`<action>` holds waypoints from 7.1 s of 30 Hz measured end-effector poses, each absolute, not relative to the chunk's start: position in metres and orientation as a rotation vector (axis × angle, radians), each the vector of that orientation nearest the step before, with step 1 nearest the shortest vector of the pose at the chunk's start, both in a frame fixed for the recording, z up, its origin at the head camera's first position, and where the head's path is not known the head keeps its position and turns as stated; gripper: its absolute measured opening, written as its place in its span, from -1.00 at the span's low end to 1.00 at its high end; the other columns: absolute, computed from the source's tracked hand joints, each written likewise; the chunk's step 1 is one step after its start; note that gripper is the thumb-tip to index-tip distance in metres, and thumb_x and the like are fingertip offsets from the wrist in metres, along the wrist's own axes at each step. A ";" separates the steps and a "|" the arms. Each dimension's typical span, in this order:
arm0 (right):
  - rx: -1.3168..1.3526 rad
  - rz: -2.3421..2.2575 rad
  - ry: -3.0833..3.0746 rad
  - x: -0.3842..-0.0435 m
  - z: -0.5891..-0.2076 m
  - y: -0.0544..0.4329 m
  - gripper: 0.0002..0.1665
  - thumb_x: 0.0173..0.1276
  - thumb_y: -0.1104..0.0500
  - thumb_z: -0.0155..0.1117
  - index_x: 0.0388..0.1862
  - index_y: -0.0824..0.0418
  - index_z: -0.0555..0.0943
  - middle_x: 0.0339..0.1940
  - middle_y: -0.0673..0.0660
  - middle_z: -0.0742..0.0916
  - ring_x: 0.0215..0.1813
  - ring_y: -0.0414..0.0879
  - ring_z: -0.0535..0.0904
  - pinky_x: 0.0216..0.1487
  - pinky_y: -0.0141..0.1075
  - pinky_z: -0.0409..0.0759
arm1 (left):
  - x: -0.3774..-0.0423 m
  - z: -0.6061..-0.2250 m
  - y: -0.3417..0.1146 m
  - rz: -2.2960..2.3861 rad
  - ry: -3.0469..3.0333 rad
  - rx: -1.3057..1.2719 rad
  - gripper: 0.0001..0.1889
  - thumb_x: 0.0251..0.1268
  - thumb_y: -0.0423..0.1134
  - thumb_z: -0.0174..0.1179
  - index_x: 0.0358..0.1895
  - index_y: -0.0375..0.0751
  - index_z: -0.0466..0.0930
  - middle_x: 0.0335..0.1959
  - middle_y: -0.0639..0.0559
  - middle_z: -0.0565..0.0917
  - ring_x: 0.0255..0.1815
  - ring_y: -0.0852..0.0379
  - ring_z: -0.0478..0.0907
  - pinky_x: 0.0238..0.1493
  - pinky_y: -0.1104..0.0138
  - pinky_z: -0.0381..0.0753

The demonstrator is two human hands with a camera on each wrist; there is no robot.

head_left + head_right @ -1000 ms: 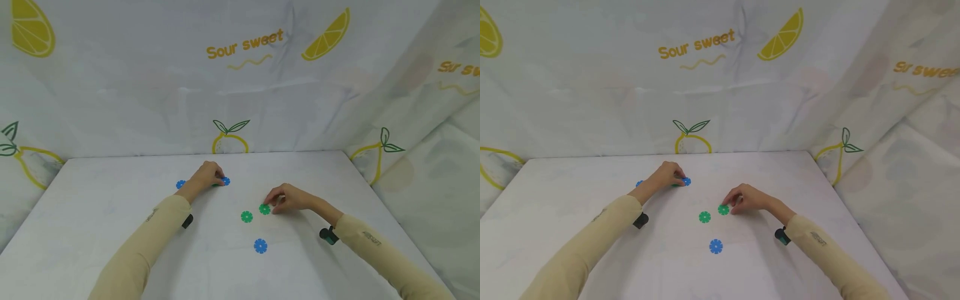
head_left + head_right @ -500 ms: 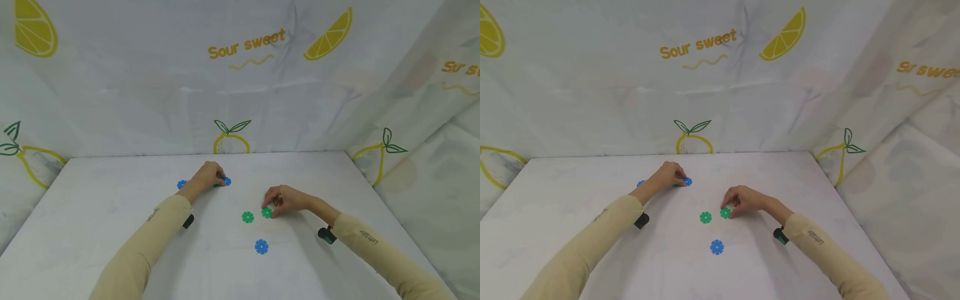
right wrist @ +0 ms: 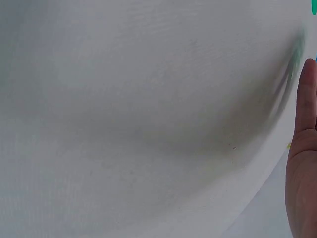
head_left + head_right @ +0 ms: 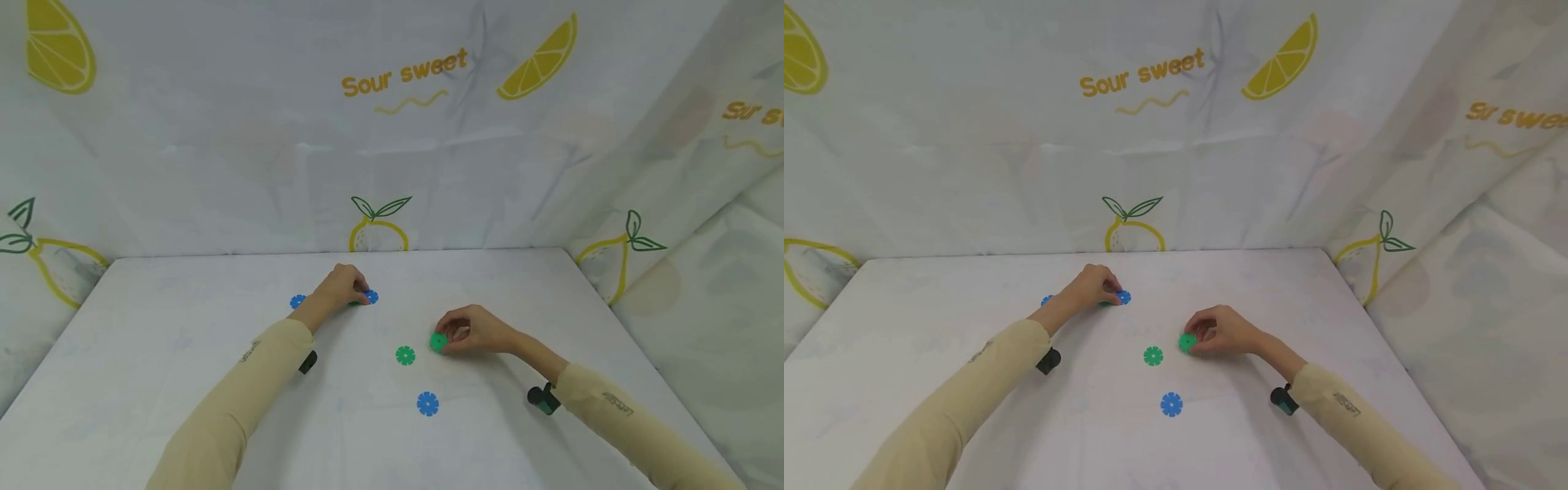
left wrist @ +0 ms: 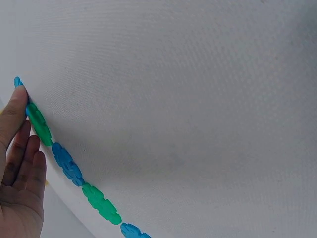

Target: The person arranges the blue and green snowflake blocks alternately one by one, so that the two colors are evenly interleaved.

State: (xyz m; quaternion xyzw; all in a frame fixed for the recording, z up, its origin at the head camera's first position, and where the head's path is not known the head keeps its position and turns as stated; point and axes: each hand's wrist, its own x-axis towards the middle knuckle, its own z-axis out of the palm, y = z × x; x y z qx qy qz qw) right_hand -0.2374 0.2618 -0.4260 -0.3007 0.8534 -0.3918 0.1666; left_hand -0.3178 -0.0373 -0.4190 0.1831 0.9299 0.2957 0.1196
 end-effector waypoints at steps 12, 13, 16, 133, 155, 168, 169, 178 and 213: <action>-0.683 -1.289 2.595 -0.239 -0.417 0.258 -0.70 0.10 0.30 0.48 -0.16 0.33 0.68 -0.28 0.12 0.73 -0.30 -0.11 0.61 -0.06 -0.28 0.58 | -0.318 -0.415 -0.038 0.844 2.725 0.529 -0.79 0.10 -0.32 0.39 -0.18 -0.29 0.71 -0.13 -0.09 0.66 -0.01 0.01 0.49 0.13 0.21 0.48; -0.677 -1.286 2.604 -0.241 -0.417 0.258 -0.70 0.10 0.30 0.48 -0.16 0.34 0.68 -0.29 0.13 0.74 -0.31 -0.10 0.61 -0.06 -0.28 0.57 | -0.318 -0.415 -0.038 0.846 2.724 0.525 -0.79 0.10 -0.32 0.39 -0.17 -0.29 0.71 -0.12 -0.09 0.65 0.00 0.01 0.47 0.14 0.21 0.47; -0.637 -1.282 2.622 -0.246 -0.416 0.258 -0.68 0.08 0.29 0.50 -0.16 0.33 0.69 -0.34 0.11 0.74 -0.33 -0.11 0.62 -0.05 -0.26 0.56 | -0.318 -0.417 -0.038 0.842 2.723 0.525 -0.79 0.10 -0.32 0.39 -0.18 -0.28 0.72 -0.12 -0.09 0.64 -0.02 0.01 0.46 0.12 0.20 0.47; -0.497 -1.302 2.416 -0.284 -0.395 0.210 -0.57 0.41 0.19 0.20 0.16 0.41 0.52 0.08 0.32 0.63 -0.03 0.10 0.61 0.01 -0.27 0.61 | -0.324 -0.417 -0.034 0.872 2.693 0.590 -0.72 0.05 -0.29 0.43 -0.12 -0.23 0.72 -0.10 -0.07 0.68 -0.02 0.02 0.52 0.13 0.17 0.47; -0.642 -1.322 2.222 -0.194 -0.402 0.228 -0.67 0.40 0.23 0.20 0.09 0.35 0.59 0.02 0.26 0.67 0.01 0.12 0.59 -0.01 -0.36 0.58 | -0.314 -0.425 -0.015 0.832 2.815 0.715 -0.74 0.07 -0.22 0.42 -0.18 -0.26 0.73 -0.15 -0.05 0.68 0.01 -0.01 0.57 0.13 0.20 0.50; -0.649 -1.358 2.190 -0.165 -0.417 0.231 -0.70 0.40 0.27 0.19 0.05 0.37 0.60 0.00 0.25 0.69 -0.02 -0.07 0.59 0.00 -0.41 0.57 | -0.316 -0.426 -0.013 0.858 2.799 0.658 -0.74 0.03 -0.18 0.46 -0.23 -0.24 0.73 -0.17 -0.04 0.69 -0.06 0.03 0.59 0.05 0.21 0.54; -0.647 -1.361 2.182 -0.163 -0.417 0.231 -0.70 0.40 0.27 0.19 0.05 0.37 0.60 0.01 0.25 0.69 -0.02 -0.07 0.60 -0.01 -0.41 0.58 | -0.317 -0.426 -0.013 0.856 2.802 0.655 -0.73 0.02 -0.18 0.46 -0.22 -0.24 0.73 -0.17 -0.03 0.69 -0.06 0.04 0.59 0.04 0.21 0.54; -0.667 -1.351 2.191 -0.159 -0.426 0.234 -0.70 0.35 0.29 0.24 0.03 0.38 0.61 -0.03 0.24 0.70 -0.06 -0.15 0.62 -0.03 -0.41 0.59 | -0.319 -0.426 -0.011 0.874 2.755 0.650 -0.72 0.03 -0.22 0.45 -0.17 -0.23 0.72 -0.15 -0.02 0.70 0.02 0.03 0.56 0.12 0.21 0.49; -1.160 -0.959 2.278 -0.175 -0.429 0.230 -0.66 0.15 0.09 0.47 -0.09 0.16 0.72 -0.18 -0.01 0.65 -0.34 -0.26 0.48 -0.40 -0.46 0.56 | -0.320 -0.423 -0.006 0.908 2.685 0.590 -0.80 0.05 -0.29 0.44 -0.23 -0.21 0.73 -0.25 0.00 0.65 -0.18 0.09 0.48 -0.01 0.24 0.50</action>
